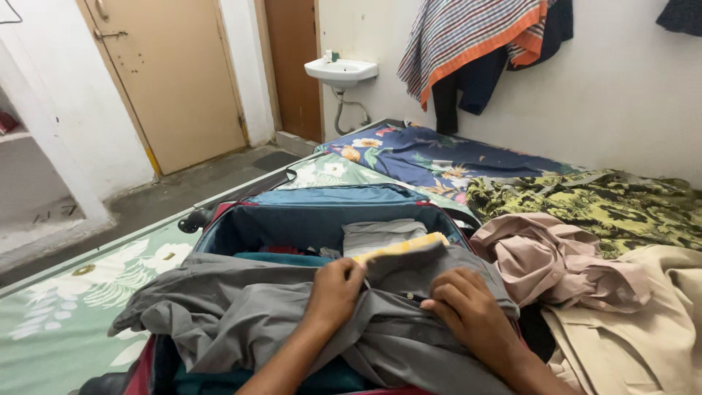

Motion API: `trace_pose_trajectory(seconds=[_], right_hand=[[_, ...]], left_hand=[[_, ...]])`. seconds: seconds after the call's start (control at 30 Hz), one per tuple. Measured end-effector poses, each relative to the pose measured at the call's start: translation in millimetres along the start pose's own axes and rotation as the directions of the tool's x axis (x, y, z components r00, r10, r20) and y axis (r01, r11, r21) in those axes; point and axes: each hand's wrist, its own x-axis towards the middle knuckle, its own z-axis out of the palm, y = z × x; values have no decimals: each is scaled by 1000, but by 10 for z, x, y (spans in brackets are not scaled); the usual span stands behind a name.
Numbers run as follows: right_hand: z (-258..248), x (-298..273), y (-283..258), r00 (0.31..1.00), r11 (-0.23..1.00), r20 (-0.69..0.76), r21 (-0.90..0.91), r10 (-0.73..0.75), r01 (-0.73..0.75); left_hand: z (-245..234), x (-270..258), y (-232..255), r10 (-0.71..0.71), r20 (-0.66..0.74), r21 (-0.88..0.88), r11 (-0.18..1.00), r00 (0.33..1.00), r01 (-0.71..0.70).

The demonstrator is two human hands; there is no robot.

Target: The person buttons a pink shirt, folds it, and places it into a suitcase before handling other garments including a yellow cloth and a gray shirt.

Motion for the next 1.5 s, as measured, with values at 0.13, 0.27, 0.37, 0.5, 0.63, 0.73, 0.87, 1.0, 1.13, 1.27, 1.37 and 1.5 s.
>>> trace_pose_trajectory(seconds=[0.13,0.27,0.37,0.5,0.63,0.73,0.87,1.0,1.13,1.27,1.37,1.5], right_hand=[[-16,-210,-70,995,998,91,54,28,-33],[-166,-634,102,929,917,308,271,205,-292],[-273,-894,397,900,792,18,469,435,-392],[-470,-826,690,635,616,-108,411,765,-672],[-403,-407,520,646,610,16,311,763,-728],[-327,-183,326,667,648,99,169,739,-743],[-295,-13,402,729,720,293,159,619,-676],[-241,-68,544,740,828,520,106,426,-551],[-171,-109,746,704,841,542,-10,459,-541],[-186,44,833,724,897,558,-94,406,-432],[-246,273,762,797,896,416,-279,437,-346],[-338,581,697,881,859,236,-425,411,-287]], left_hand=[[-116,-157,195,102,-69,-249,962,992,-116],[-328,-434,406,187,192,-430,898,963,-89],[-500,-696,438,295,380,-378,915,877,-143],[-540,-940,310,407,623,-243,912,668,-329],[-270,-1158,215,554,608,-267,818,569,-510],[-264,-1177,259,541,622,-251,822,566,-510],[-243,-1252,354,533,613,-234,827,583,-510],[-554,-1041,554,549,532,-206,822,645,-530],[-1044,-675,642,448,339,58,868,828,-493],[-1624,-301,503,0,226,611,779,974,-142],[-1897,-274,235,-289,274,796,603,917,-48],[-1904,-348,-79,-359,120,823,558,926,109]])
